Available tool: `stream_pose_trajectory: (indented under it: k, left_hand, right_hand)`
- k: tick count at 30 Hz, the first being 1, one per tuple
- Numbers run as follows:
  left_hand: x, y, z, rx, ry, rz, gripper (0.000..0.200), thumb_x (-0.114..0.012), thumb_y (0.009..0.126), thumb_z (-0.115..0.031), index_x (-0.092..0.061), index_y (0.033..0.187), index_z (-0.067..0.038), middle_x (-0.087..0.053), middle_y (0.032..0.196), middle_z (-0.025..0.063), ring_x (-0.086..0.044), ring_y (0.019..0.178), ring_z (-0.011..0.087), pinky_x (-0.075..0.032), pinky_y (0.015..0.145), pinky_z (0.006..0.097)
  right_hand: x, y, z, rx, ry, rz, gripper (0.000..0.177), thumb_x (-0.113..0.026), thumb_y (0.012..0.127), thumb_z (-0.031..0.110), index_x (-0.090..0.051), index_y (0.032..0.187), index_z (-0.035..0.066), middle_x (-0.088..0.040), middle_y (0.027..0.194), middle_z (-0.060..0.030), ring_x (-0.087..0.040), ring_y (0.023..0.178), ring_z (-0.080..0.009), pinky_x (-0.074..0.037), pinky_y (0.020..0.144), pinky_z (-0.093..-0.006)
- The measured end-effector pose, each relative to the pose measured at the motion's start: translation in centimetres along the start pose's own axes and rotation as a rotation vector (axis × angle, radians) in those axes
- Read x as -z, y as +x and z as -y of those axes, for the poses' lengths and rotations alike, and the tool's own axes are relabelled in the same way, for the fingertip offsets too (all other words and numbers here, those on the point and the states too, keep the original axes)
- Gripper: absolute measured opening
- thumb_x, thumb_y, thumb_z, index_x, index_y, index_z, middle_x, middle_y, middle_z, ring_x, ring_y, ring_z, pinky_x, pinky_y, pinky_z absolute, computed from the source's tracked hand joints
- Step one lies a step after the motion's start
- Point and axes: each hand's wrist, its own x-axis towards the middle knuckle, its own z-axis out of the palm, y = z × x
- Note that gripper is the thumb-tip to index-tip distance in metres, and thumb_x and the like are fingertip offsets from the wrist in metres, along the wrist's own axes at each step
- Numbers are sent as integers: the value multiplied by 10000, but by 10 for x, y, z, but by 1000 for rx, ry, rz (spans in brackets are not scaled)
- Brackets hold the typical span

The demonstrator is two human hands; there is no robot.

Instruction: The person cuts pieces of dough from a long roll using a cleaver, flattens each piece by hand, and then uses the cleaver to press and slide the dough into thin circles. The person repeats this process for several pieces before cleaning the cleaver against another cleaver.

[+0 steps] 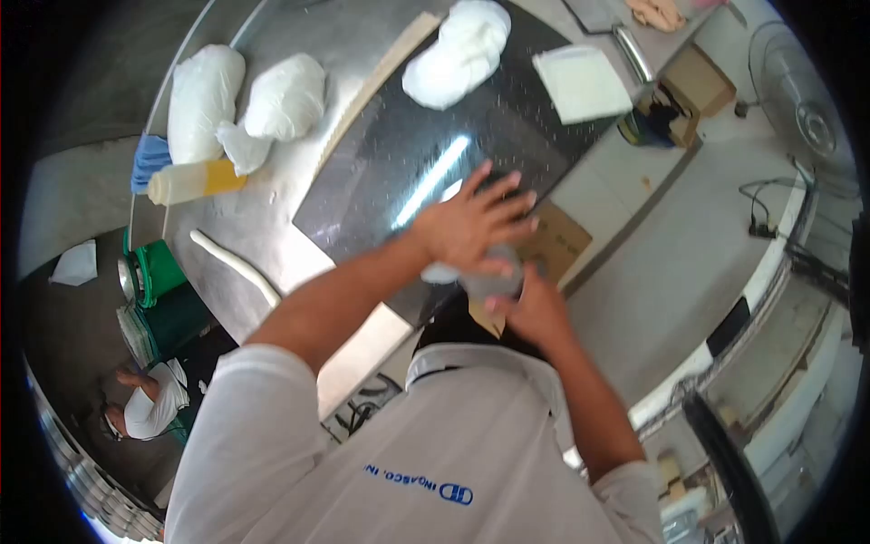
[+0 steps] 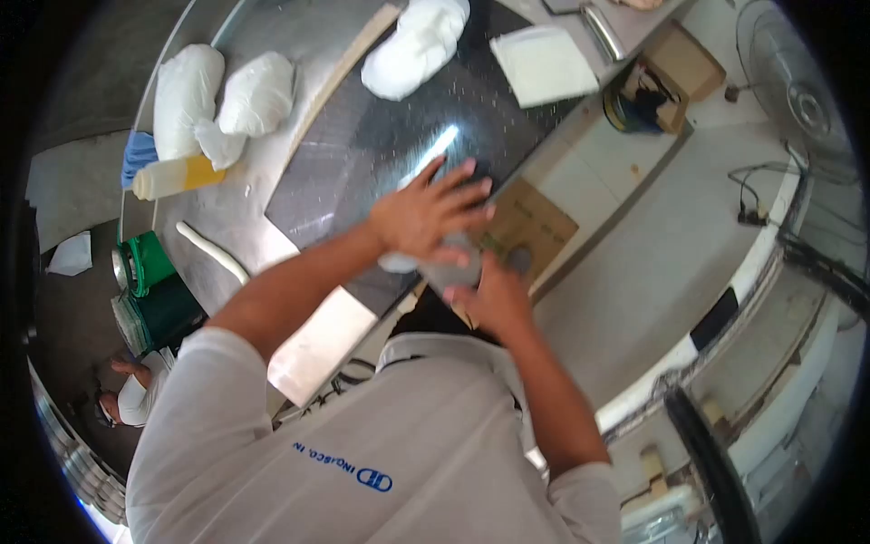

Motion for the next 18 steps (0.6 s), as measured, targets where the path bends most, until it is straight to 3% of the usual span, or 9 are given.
stream_pose_trajectory:
  k: [5,7,9,11,14,17,18]
  left_hand:
    - [15,46,38,-15,144,-228,745,-573,898,-705,-537,1475,-234,-455,1564,105,-356,1491,358,-227,1208,639]
    - [29,46,38,117,234,-347,716,-610,900,-657,-556,1451,-203,-506,1516,110,-405,1455,368,-267,1191,629]
    - [43,28,34,275,104,-522,643,-681,918,-513,-561,1434,-147,-594,1407,150,-470,1397,384,-322,1177,573]
    - [47,-14,36,340,-88,-593,607,-714,920,-407,-563,1425,-106,-599,1388,176,-501,1363,407,-360,1165,538]
    - [33,-93,17,478,-260,-542,603,-705,938,-311,-533,1467,-79,-565,1443,207,-467,1400,442,-366,1175,515]
    - [15,-136,-11,520,-307,-507,581,-686,956,-274,-525,1480,-82,-542,1477,209,-439,1424,449,-343,1195,508]
    - [14,-141,-22,506,-239,-415,543,-675,963,-267,-548,1457,-80,-531,1486,204,-411,1440,451,-321,1204,524]
  right_hand:
    - [53,37,15,52,-59,-125,635,-836,788,313,-537,1262,14,-722,991,-260,-699,990,-457,-550,839,-476]
    - [52,37,24,84,-84,-331,563,-813,815,266,-539,1234,7,-723,1002,-261,-707,985,-449,-551,834,-473]
    - [33,26,27,29,-58,-340,516,-787,844,228,-529,1218,-16,-729,1003,-253,-714,963,-449,-552,824,-483]
    - [1,18,34,-34,154,-431,568,-782,872,264,-487,1274,-7,-693,1135,-280,-674,1073,-467,-528,910,-526]
    - [-89,-8,50,28,56,-285,665,-787,873,297,-429,1314,-49,-671,1105,-335,-647,1068,-521,-511,920,-533]
    - [-92,-22,72,30,50,-149,585,-780,873,308,-470,1233,-35,-672,1092,-329,-654,1041,-511,-509,901,-538]
    - [-88,-24,74,45,37,-153,585,-780,873,308,-470,1233,-35,-672,1092,-329,-654,1041,-511,-509,901,-538]
